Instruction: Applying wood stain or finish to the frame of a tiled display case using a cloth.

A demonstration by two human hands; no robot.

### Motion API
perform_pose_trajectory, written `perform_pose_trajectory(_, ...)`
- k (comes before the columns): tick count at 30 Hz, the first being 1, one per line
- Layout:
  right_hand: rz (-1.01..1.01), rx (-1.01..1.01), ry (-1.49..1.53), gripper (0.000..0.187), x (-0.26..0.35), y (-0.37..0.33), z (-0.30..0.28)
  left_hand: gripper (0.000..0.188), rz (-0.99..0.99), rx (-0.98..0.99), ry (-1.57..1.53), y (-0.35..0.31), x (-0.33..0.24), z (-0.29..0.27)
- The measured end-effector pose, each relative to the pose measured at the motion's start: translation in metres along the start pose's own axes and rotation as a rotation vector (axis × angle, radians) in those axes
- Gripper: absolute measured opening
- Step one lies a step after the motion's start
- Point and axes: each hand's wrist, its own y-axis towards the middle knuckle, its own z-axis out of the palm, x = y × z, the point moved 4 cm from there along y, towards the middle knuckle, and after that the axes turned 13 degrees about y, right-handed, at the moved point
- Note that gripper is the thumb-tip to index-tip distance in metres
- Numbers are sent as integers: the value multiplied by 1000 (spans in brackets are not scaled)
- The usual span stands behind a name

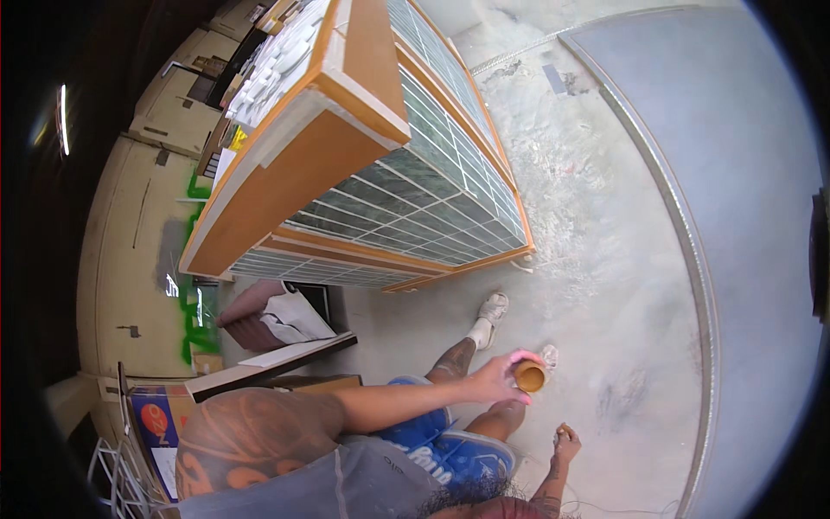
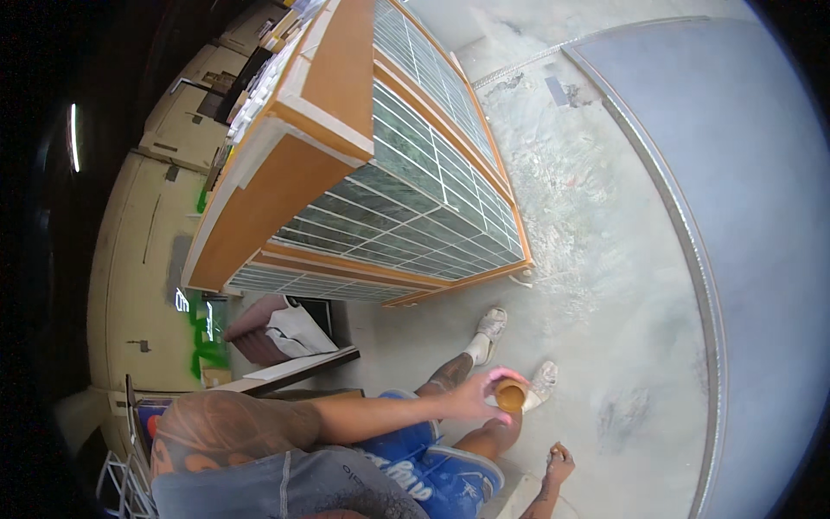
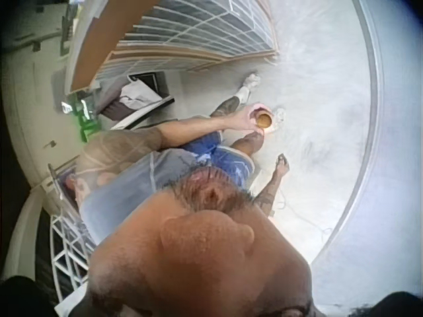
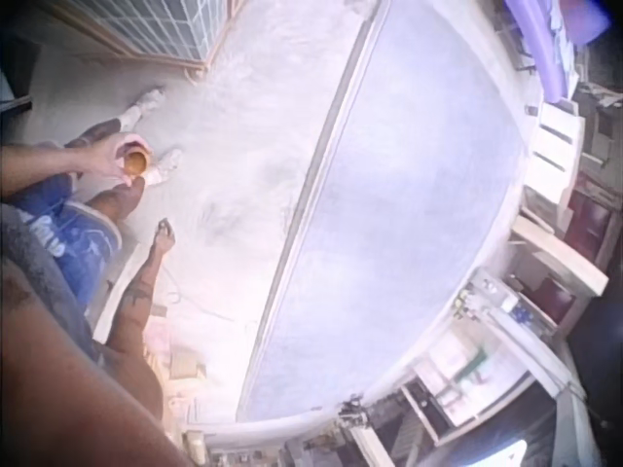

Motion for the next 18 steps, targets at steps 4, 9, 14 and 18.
perform_pose_trajectory(4, 14, 4, 83, 21, 35, -14, 16, 73, -18, -58, 13, -22, -18, -28)
perform_pose_trajectory(9, -17, 39, 242, 21, 83, -32, 37, 73, 32, -149, 10, -55, -47, -55)
perform_pose_trajectory(14, -21, 99, 169, 17, 119, -41, 46, 72, 46, -213, 23, -88, -77, -71)
perform_pose_trajectory(18, 67, 88, -26, 16, 151, -51, 58, 73, 76, -317, 26, -113, -96, -92)
